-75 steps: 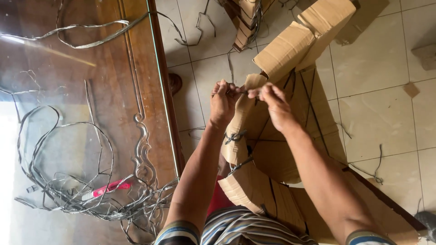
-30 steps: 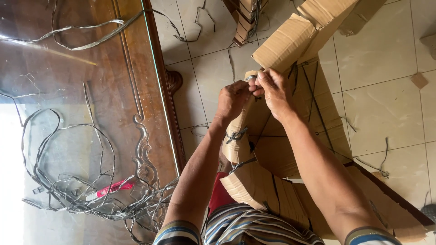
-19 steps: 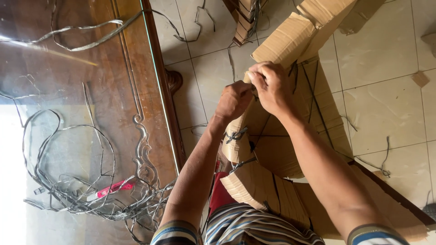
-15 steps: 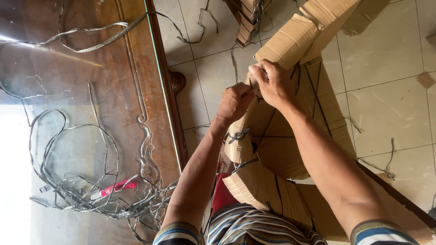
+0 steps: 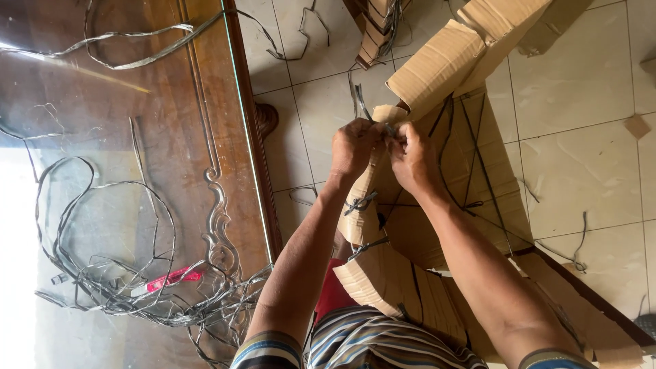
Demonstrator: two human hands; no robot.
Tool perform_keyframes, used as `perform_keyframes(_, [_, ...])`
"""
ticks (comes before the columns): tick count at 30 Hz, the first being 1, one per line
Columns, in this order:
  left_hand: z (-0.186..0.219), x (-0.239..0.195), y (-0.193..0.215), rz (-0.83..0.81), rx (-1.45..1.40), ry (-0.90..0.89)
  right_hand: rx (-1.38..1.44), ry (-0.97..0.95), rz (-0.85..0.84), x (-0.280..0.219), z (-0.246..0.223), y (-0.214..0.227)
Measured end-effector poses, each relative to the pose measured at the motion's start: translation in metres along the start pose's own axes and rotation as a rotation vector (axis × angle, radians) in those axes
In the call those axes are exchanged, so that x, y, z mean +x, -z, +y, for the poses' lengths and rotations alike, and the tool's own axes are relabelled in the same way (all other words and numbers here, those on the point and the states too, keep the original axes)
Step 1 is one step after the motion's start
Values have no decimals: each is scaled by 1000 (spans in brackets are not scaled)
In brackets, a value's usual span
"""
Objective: The person ties strips of material around stacked cardboard pieces to form a curved structure. They repeatedly pick up strips, wrap them around the cardboard, and tie knots to secure the pieces together.
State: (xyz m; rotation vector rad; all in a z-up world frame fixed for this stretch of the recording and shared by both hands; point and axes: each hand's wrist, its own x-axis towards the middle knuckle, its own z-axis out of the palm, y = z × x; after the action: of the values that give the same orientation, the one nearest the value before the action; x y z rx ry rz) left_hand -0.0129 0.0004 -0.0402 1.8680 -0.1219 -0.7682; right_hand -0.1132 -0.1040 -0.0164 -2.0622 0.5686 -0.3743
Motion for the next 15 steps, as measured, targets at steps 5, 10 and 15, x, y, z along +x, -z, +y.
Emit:
perform_keyframes(5, [14,-6,4,8,4,-36,-15,-27,8,6,-18,-4])
perform_keyframes(10, [17,-12,6,28,58,-100,57,-37,81,13,-3,-20])
perform_keyframes(15, [30,-31,6,30,121,-231,186,-59,143,16,32,-47])
